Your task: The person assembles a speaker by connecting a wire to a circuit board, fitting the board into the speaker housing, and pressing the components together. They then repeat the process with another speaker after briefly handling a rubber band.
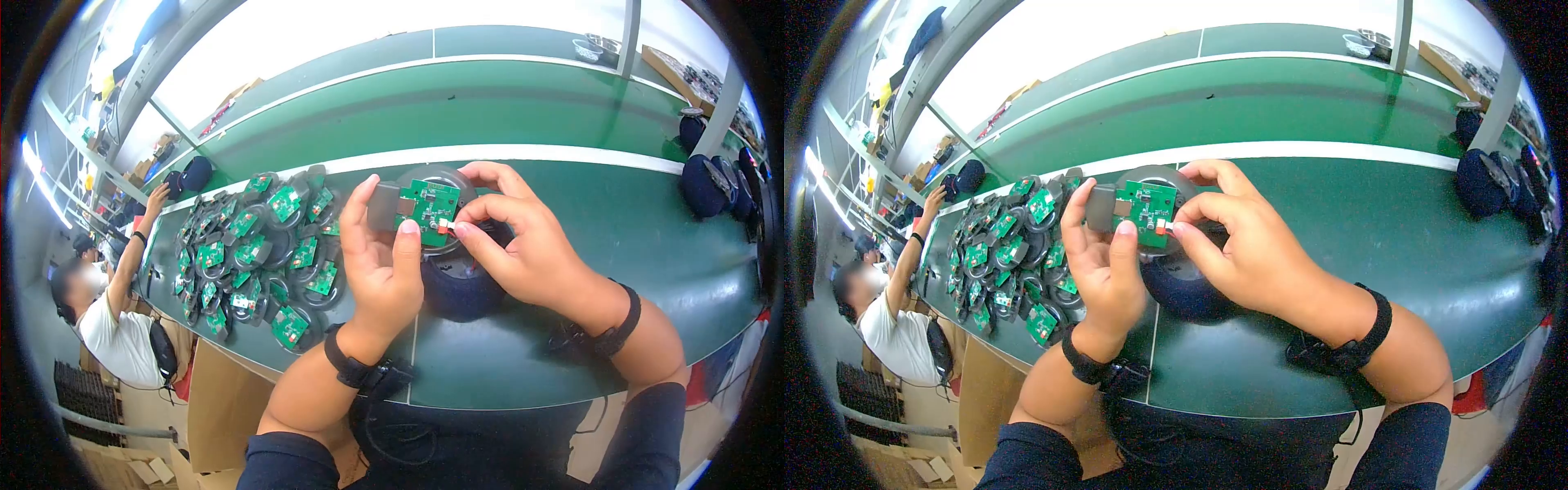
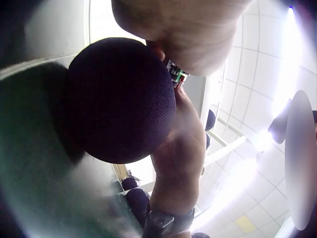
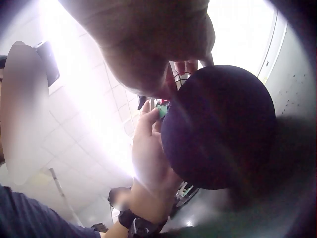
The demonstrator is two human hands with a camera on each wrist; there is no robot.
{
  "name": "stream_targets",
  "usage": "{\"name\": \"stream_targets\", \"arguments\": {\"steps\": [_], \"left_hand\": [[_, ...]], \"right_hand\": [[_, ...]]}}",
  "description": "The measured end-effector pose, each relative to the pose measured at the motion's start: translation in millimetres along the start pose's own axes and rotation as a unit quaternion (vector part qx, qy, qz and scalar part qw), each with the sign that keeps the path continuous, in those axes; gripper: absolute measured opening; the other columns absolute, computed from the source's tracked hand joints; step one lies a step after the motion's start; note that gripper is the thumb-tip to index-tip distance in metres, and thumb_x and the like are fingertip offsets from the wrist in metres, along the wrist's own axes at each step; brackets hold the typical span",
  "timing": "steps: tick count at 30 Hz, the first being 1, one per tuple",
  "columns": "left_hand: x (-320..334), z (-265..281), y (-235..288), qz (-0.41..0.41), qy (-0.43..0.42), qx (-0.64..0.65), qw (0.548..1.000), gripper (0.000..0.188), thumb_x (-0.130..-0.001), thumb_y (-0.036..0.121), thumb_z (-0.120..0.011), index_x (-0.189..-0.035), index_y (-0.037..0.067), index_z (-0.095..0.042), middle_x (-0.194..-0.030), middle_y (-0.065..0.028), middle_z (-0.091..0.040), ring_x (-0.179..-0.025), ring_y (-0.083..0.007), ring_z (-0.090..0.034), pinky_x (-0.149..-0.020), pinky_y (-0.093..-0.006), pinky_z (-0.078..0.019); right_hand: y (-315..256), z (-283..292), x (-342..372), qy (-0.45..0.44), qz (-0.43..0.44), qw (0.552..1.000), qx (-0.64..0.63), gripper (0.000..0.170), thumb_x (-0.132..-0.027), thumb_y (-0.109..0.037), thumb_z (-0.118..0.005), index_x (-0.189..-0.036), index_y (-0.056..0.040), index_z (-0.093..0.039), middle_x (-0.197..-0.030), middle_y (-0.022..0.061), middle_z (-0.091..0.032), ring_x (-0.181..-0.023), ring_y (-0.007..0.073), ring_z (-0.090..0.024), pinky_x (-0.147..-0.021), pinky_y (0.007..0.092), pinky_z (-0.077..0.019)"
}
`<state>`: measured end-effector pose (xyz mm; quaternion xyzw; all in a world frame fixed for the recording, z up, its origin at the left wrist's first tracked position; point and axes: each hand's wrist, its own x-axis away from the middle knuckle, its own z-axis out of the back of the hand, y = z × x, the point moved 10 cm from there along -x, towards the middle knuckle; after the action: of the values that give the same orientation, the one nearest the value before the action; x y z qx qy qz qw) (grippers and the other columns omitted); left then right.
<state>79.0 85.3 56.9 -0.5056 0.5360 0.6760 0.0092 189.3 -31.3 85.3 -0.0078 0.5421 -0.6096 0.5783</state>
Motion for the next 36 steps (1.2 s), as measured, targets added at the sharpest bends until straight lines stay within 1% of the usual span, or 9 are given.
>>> {"name": "stream_targets", "arguments": {"steps": [7, 13, 15, 19, 24, 27, 31, 34, 36], "left_hand": [[-0.4, 0.2, -4.4, 0.024, -0.004, 0.006, 1.000, 0.056, -0.096, 0.002, -0.057, -0.147, 0.003, -0.035, -0.127, -0.0121, -0.055, -0.111, -0.0172, -0.058, -0.094, -0.0315, -0.0476], [-2.0, -0.3, 1.5, -0.011, -0.013, -0.057, 0.998, 0.055, -0.097, 0.002, -0.057, -0.148, 0.002, -0.036, -0.127, -0.0121, -0.056, -0.109, -0.0171, -0.060, -0.092, -0.0316, -0.0492], [-3.0, -1.4, -2.0, 0.015, -0.019, -0.028, 0.999, 0.055, -0.097, 0.002, -0.057, -0.148, 0.002, -0.036, -0.129, -0.0125, -0.055, -0.109, -0.0177, -0.060, -0.093, -0.0321, -0.0490], [-4.7, -2.6, -2.2, 0.006, -0.025, -0.040, 0.999, 0.055, -0.097, 0.001, -0.056, -0.148, 0.001, -0.036, -0.129, -0.0131, -0.056, -0.111, -0.0184, -0.060, -0.096, -0.0326, -0.0483], [-3.0, -7.3, -6.3, 0.060, -0.036, 0.015, 0.997, 0.060, -0.097, -0.001, -0.056, -0.151, 0.000, -0.031, -0.133, -0.0133, -0.056, -0.119, -0.0193, -0.057, -0.103, -0.0334, -0.0447], [-6.1, -7.8, -6.0, 0.056, -0.057, -0.037, 0.996, 0.061, -0.097, -0.001, -0.057, -0.152, 0.000, -0.031, -0.135, -0.0128, -0.056, -0.120, -0.0189, -0.056, -0.103, -0.0330, -0.0445], [-6.3, -8.8, -8.1, 0.070, -0.063, -0.014, 0.995, 0.060, -0.096, -0.001, -0.058, -0.151, 0.000, -0.032, -0.135, -0.0125, -0.056, -0.120, -0.0188, -0.056, -0.103, -0.0329, -0.0441], [-5.5, -9.3, -10.0, 0.054, -0.058, -0.034, 0.996, 0.060, -0.095, -0.001, -0.059, -0.150, 0.000, -0.033, -0.132, -0.0123, -0.057, -0.119, -0.0186, -0.056, -0.103, -0.0328, -0.0443], [-5.0, -4.8, -8.2, 0.047, -0.023, -0.016, 0.998, 0.060, -0.095, -0.002, -0.060, -0.147, 0.003, -0.032, -0.127, -0.0129, -0.059, -0.114, -0.0177, -0.058, -0.101, -0.0333, -0.0454]], "right_hand": [[3.8, -0.2, 2.7, 0.028, -0.020, 0.999, -0.006, 0.012, -0.087, -0.010, -0.070, -0.091, 0.0015, -0.068, -0.126, 0.0234, -0.056, -0.118, 0.0382, -0.057, -0.100, 0.0411, -0.0460], [4.9, 0.1, 7.5, 0.053, -0.027, 0.998, 0.002, 0.015, -0.087, -0.011, -0.071, -0.092, 0.0027, -0.069, -0.123, 0.0221, -0.058, -0.112, 0.0339, -0.061, -0.096, 0.0390, -0.0484], [13.5, 3.1, 7.4, 0.060, -0.071, 0.995, -0.032, 0.015, -0.087, -0.012, -0.073, -0.092, 0.0021, -0.071, -0.123, 0.0206, -0.059, -0.111, 0.0319, -0.061, -0.095, 0.0378, -0.0489], [24.6, 3.9, 6.8, 0.059, -0.081, 0.994, -0.042, 0.015, -0.085, -0.014, -0.075, -0.091, 0.0003, -0.073, -0.122, 0.0190, -0.059, -0.109, 0.0292, -0.062, -0.093, 0.0364, -0.0494], [33.5, 5.5, 5.1, 0.042, -0.117, 0.989, -0.075, 0.016, -0.085, -0.015, -0.077, -0.091, -0.0014, -0.075, -0.121, 0.0165, -0.060, -0.102, 0.0235, -0.063, -0.090, 0.0334, -0.0501], [50.2, -0.9, 6.3, 0.011, -0.147, 0.984, -0.095, 0.016, -0.084, -0.016, -0.077, -0.091, -0.0014, -0.075, -0.121, 0.0163, -0.060, -0.101, 0.0231, -0.064, -0.089, 0.0328, -0.0500], [50.1, 2.8, 6.1, 0.022, -0.137, 0.988, -0.068, 0.016, -0.084, -0.016, -0.078, -0.091, -0.0019, -0.076, -0.120, 0.0168, -0.061, -0.102, 0.0234, -0.064, -0.090, 0.0331, -0.0499], [59.8, -4.2, 3.6, -0.007, -0.149, 0.980, -0.133, 0.017, -0.084, -0.018, -0.078, -0.092, -0.0028, -0.076, -0.119, 0.0177, -0.062, -0.104, 0.0238, -0.064, -0.091, 0.0342, -0.0497], [47.3, 0.3, -0.5, 0.003, -0.108, 0.987, -0.119, 0.018, -0.088, -0.017, -0.075, -0.094, -0.0008, -0.075, -0.119, 0.0160, -0.063, -0.105, 0.0208, -0.063, -0.092, 0.0332, -0.0495]]}}
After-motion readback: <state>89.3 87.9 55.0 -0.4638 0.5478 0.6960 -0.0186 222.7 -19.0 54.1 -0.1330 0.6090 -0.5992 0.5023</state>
